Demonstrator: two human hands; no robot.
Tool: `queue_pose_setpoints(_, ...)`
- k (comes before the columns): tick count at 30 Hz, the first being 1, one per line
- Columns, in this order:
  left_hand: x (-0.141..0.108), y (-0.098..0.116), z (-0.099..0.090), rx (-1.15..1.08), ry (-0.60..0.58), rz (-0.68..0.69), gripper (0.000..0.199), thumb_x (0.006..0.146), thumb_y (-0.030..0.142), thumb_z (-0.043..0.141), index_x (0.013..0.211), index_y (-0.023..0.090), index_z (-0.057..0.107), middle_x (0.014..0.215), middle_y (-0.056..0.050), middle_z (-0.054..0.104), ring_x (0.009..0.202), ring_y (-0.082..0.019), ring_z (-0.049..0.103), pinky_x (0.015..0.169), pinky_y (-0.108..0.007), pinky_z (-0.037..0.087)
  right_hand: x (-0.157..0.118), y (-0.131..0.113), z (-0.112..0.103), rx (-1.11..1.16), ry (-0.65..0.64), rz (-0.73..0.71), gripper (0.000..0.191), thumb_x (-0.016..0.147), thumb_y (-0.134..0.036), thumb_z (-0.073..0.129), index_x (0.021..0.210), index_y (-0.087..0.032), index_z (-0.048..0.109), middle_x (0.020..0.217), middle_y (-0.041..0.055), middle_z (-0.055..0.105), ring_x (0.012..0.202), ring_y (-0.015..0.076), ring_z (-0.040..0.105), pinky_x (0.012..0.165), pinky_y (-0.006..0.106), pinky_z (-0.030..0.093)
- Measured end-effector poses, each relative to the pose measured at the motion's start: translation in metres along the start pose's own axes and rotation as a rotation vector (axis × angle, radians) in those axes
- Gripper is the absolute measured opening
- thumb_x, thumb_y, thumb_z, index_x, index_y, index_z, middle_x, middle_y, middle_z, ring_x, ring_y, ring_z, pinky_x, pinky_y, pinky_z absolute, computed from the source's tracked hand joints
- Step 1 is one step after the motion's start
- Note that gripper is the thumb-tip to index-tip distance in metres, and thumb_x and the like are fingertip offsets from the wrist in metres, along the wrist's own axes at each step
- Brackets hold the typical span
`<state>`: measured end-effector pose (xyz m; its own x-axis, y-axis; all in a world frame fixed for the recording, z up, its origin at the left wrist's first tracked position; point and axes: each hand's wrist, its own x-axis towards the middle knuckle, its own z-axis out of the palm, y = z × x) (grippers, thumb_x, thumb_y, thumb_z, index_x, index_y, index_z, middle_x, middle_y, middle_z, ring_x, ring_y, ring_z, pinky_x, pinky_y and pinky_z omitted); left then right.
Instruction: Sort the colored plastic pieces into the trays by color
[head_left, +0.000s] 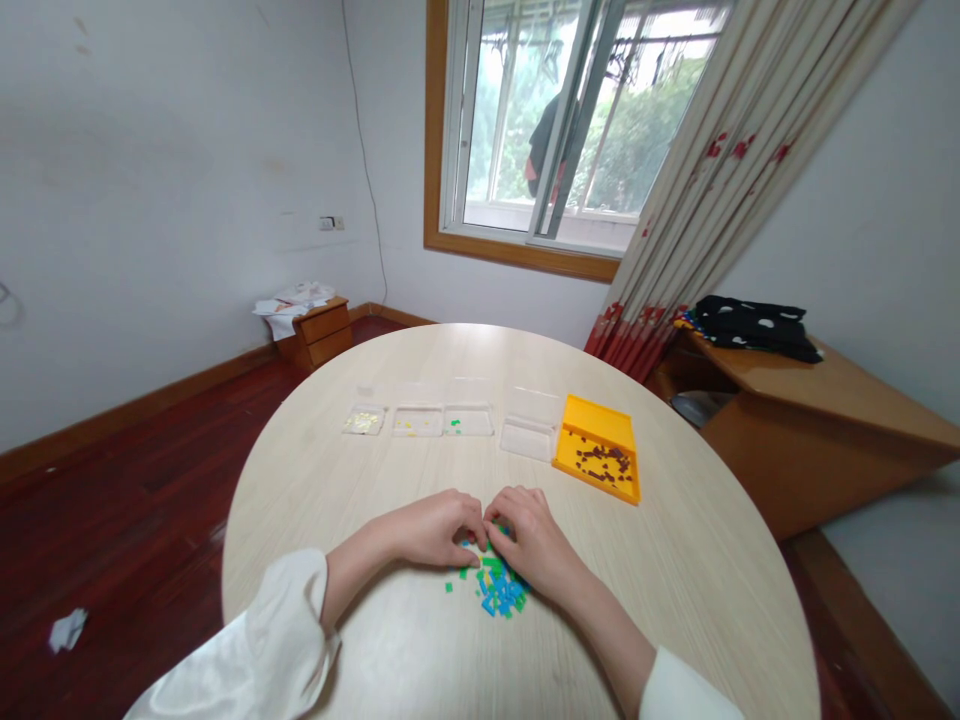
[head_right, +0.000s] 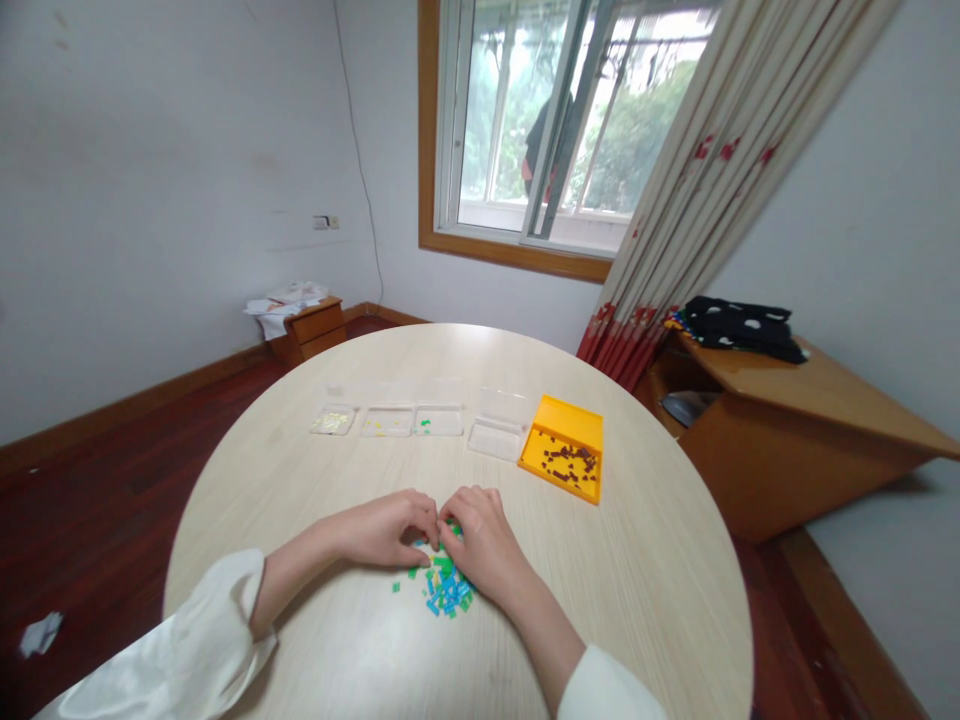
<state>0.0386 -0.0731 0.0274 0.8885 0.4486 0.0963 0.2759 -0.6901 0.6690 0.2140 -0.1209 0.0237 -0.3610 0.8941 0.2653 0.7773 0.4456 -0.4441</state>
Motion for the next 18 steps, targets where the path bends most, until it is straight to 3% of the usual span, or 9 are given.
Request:
queue_pose_setpoints(6, 0.0012, 0.0006, 0.0037, 0.065, 0.029, 0.005, 0.011, 0.068, 0.008, 0.062, 0.074, 0.016, 0.068, 0.071, -0.001, 0.059, 0.067, -0.012, 0.053, 0.067, -0.022, 0.041, 0.0004, -0.0001, -0.0005, 0.005, 0.03, 0.006, 0.011, 0.081, -0.01, 0.054, 0.074, -0.018, 0.056, 0.079, 0.0021, 0.061, 0.081, 0.0178, 0.054, 0.076, 0.034, 0.034)
queue_pose_setpoints(12, 0.0023, 0.0012, 0.0048, 0.028, 0.056, -0.003, 0.016, 0.067, 0.003, 0.056, 0.068, 0.016, 0.066, 0.067, 0.0, 0.059, 0.065, -0.012, 0.053, 0.068, -0.021, 0.04, 0.0011, 0.0045, -0.0011, -0.012, 0.144, 0.003, 0.01, 0.082, -0.013, 0.052, 0.075, -0.019, 0.056, 0.079, 0.0031, 0.062, 0.08, 0.0186, 0.055, 0.075, 0.034, 0.035)
queue_pose_setpoints(18, 0.0052, -0.0073, 0.0014, -0.061, 0.316, -0.161, 0.01, 0.07, 0.011, 0.057, 0.07, 0.015, 0.066, 0.071, -0.001, 0.059, 0.069, -0.012, 0.053, 0.066, -0.022, 0.041, 0.0016, 0.0042, -0.0029, 0.044, 0.204, 0.014, 0.011, 0.085, -0.016, 0.05, 0.075, -0.02, 0.055, 0.078, 0.0035, 0.062, 0.079, 0.0196, 0.055, 0.074, 0.035, 0.036)
